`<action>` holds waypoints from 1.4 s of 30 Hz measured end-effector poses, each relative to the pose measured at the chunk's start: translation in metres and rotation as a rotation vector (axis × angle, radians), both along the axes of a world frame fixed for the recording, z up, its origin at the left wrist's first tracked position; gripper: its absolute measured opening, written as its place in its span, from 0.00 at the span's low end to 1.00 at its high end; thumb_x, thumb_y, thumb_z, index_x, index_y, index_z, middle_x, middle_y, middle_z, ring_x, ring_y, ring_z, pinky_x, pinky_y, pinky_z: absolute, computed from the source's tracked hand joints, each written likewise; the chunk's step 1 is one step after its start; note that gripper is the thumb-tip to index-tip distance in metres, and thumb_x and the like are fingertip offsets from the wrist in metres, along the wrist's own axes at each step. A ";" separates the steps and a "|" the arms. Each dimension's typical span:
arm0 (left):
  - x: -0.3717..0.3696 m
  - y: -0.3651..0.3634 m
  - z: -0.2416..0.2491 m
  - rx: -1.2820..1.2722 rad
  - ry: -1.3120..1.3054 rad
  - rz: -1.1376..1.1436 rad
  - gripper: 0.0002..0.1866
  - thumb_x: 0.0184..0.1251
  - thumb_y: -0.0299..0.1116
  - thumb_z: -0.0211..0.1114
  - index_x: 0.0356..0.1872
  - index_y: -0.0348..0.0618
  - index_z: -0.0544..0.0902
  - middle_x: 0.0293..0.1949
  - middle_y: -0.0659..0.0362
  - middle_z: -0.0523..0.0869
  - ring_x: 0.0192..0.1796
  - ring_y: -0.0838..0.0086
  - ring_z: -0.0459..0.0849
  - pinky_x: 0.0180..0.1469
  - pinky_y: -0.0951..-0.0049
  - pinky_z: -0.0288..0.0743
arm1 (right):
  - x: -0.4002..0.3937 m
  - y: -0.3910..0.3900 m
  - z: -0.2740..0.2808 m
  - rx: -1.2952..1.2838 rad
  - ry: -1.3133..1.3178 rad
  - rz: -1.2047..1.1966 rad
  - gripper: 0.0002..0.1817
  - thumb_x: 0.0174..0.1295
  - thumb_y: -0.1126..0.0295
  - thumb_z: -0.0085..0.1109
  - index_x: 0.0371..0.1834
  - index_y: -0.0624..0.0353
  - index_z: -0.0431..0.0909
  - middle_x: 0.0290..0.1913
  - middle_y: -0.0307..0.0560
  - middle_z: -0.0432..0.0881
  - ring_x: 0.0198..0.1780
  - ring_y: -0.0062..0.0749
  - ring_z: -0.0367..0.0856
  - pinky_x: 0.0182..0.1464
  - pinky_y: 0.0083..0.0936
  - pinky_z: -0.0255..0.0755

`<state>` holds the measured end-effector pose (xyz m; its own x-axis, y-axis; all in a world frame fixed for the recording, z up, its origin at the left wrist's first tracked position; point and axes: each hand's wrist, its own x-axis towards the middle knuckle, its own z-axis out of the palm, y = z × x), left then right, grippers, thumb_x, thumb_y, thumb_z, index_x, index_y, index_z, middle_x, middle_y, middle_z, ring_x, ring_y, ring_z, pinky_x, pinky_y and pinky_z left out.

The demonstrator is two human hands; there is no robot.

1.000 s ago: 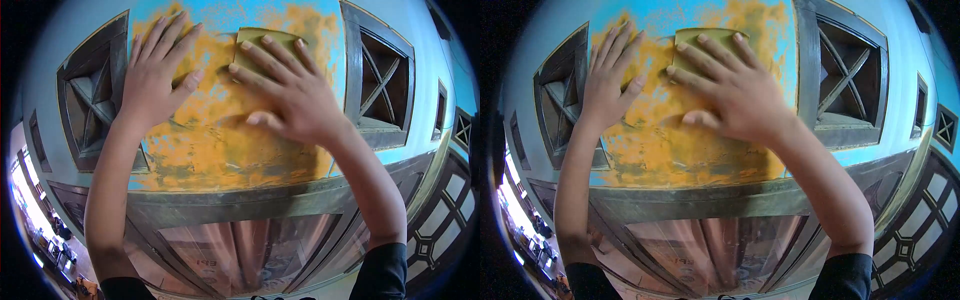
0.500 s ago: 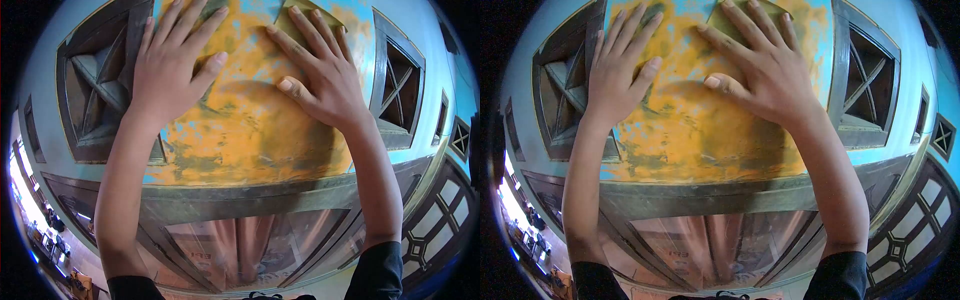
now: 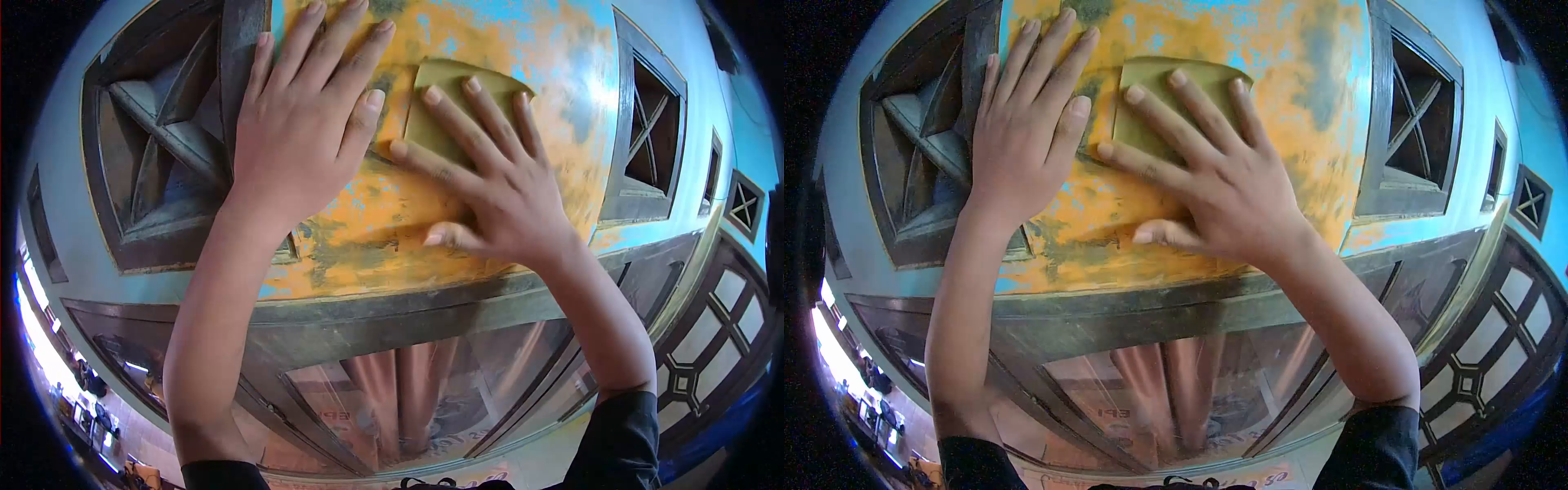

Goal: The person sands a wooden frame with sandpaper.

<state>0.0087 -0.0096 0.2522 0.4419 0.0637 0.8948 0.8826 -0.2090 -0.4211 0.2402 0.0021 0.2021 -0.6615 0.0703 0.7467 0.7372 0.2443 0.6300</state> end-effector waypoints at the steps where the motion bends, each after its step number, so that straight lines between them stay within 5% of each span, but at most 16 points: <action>1: -0.003 0.006 -0.002 0.052 0.016 -0.004 0.29 0.79 0.46 0.45 0.77 0.48 0.68 0.80 0.52 0.62 0.82 0.52 0.55 0.81 0.42 0.44 | 0.003 -0.002 0.005 0.004 -0.006 -0.014 0.40 0.66 0.22 0.33 0.75 0.24 0.71 0.82 0.51 0.60 0.83 0.57 0.52 0.81 0.61 0.36; 3: -0.011 0.021 -0.004 0.157 0.052 -0.011 0.29 0.79 0.45 0.49 0.79 0.58 0.67 0.81 0.59 0.62 0.82 0.55 0.57 0.81 0.44 0.45 | 0.014 0.002 0.024 0.063 0.067 -0.001 0.41 0.66 0.22 0.34 0.75 0.25 0.72 0.82 0.51 0.60 0.83 0.58 0.52 0.81 0.62 0.36; 8: -0.009 0.020 -0.004 0.179 0.044 -0.026 0.28 0.79 0.42 0.48 0.78 0.56 0.68 0.80 0.60 0.63 0.82 0.57 0.58 0.81 0.44 0.46 | 0.005 0.004 0.021 0.129 0.222 -0.028 0.41 0.62 0.22 0.41 0.76 0.22 0.69 0.82 0.46 0.60 0.82 0.56 0.54 0.79 0.65 0.41; 10: -0.009 0.020 -0.004 0.182 0.046 -0.035 0.28 0.79 0.42 0.48 0.78 0.57 0.68 0.80 0.60 0.63 0.82 0.57 0.58 0.81 0.45 0.46 | -0.005 -0.004 -0.011 -0.013 0.068 -0.041 0.41 0.63 0.20 0.37 0.77 0.20 0.67 0.83 0.45 0.59 0.82 0.53 0.55 0.80 0.64 0.39; 12: -0.009 0.022 -0.004 0.191 0.045 -0.042 0.27 0.79 0.41 0.48 0.78 0.57 0.68 0.80 0.60 0.64 0.82 0.57 0.58 0.81 0.45 0.46 | 0.004 -0.006 -0.016 -0.071 -0.037 -0.035 0.40 0.67 0.24 0.36 0.76 0.28 0.72 0.82 0.51 0.60 0.83 0.58 0.52 0.80 0.63 0.36; 15: -0.010 0.021 -0.005 0.189 0.052 -0.025 0.29 0.78 0.41 0.50 0.78 0.54 0.67 0.80 0.60 0.63 0.82 0.58 0.57 0.81 0.46 0.46 | 0.021 0.000 0.016 0.081 0.134 -0.034 0.38 0.69 0.27 0.37 0.76 0.31 0.72 0.81 0.52 0.61 0.82 0.59 0.53 0.81 0.61 0.37; 16: -0.008 0.017 -0.004 0.124 0.041 -0.007 0.29 0.78 0.43 0.48 0.77 0.50 0.68 0.80 0.56 0.63 0.82 0.55 0.56 0.81 0.44 0.46 | 0.025 0.009 0.026 0.112 0.265 0.058 0.34 0.68 0.31 0.46 0.76 0.22 0.69 0.82 0.47 0.60 0.82 0.55 0.53 0.81 0.63 0.37; 18: -0.006 0.004 -0.001 -0.002 0.014 0.030 0.30 0.79 0.46 0.44 0.75 0.42 0.70 0.79 0.49 0.62 0.82 0.50 0.54 0.81 0.42 0.44 | 0.019 0.010 0.017 0.133 0.314 0.041 0.35 0.68 0.28 0.42 0.77 0.22 0.68 0.82 0.47 0.59 0.83 0.54 0.52 0.81 0.64 0.37; 21: -0.004 0.007 -0.003 0.045 0.011 0.026 0.30 0.79 0.46 0.44 0.75 0.41 0.70 0.79 0.49 0.62 0.82 0.50 0.54 0.81 0.42 0.45 | 0.004 -0.006 -0.032 -0.079 0.032 -0.080 0.40 0.65 0.21 0.32 0.77 0.19 0.66 0.82 0.46 0.59 0.83 0.55 0.52 0.80 0.66 0.38; 24: -0.002 0.005 -0.003 0.023 -0.004 0.000 0.30 0.79 0.46 0.44 0.75 0.41 0.70 0.80 0.49 0.61 0.82 0.50 0.53 0.81 0.42 0.44 | 0.027 -0.005 -0.019 -0.067 0.030 -0.131 0.39 0.65 0.22 0.33 0.76 0.19 0.67 0.82 0.46 0.59 0.83 0.55 0.53 0.80 0.66 0.40; 28: -0.003 0.008 -0.004 0.049 0.000 0.013 0.30 0.79 0.46 0.44 0.75 0.42 0.69 0.80 0.50 0.61 0.83 0.50 0.53 0.82 0.43 0.43 | 0.040 0.012 0.005 0.095 0.370 0.068 0.39 0.66 0.23 0.36 0.77 0.24 0.69 0.82 0.47 0.60 0.82 0.58 0.54 0.80 0.65 0.36; 32: -0.003 0.009 -0.004 0.068 -0.001 0.001 0.30 0.79 0.46 0.45 0.75 0.42 0.69 0.80 0.50 0.60 0.83 0.51 0.52 0.82 0.43 0.42 | 0.014 -0.007 -0.055 -0.133 0.051 -0.059 0.39 0.64 0.21 0.34 0.77 0.17 0.66 0.83 0.44 0.58 0.83 0.52 0.54 0.80 0.65 0.36; 34: -0.002 0.009 -0.004 0.070 0.001 0.004 0.30 0.79 0.46 0.45 0.75 0.42 0.69 0.80 0.50 0.60 0.83 0.51 0.52 0.82 0.43 0.42 | 0.034 -0.003 -0.036 -0.067 0.038 -0.127 0.38 0.64 0.22 0.37 0.76 0.16 0.67 0.83 0.44 0.58 0.82 0.54 0.55 0.80 0.65 0.38; 38: -0.001 0.008 -0.004 0.067 -0.011 0.007 0.30 0.79 0.46 0.46 0.75 0.42 0.69 0.80 0.50 0.60 0.83 0.52 0.52 0.82 0.43 0.43 | 0.067 0.015 0.006 0.090 0.423 0.066 0.36 0.69 0.33 0.46 0.78 0.30 0.69 0.82 0.51 0.59 0.83 0.59 0.52 0.78 0.68 0.38; 42: -0.001 0.008 -0.004 0.080 -0.006 0.018 0.30 0.78 0.46 0.46 0.75 0.42 0.69 0.80 0.51 0.60 0.83 0.52 0.52 0.82 0.44 0.44 | 0.011 -0.007 -0.060 -0.135 0.111 -0.095 0.40 0.65 0.21 0.34 0.77 0.19 0.66 0.83 0.46 0.58 0.83 0.54 0.52 0.80 0.67 0.36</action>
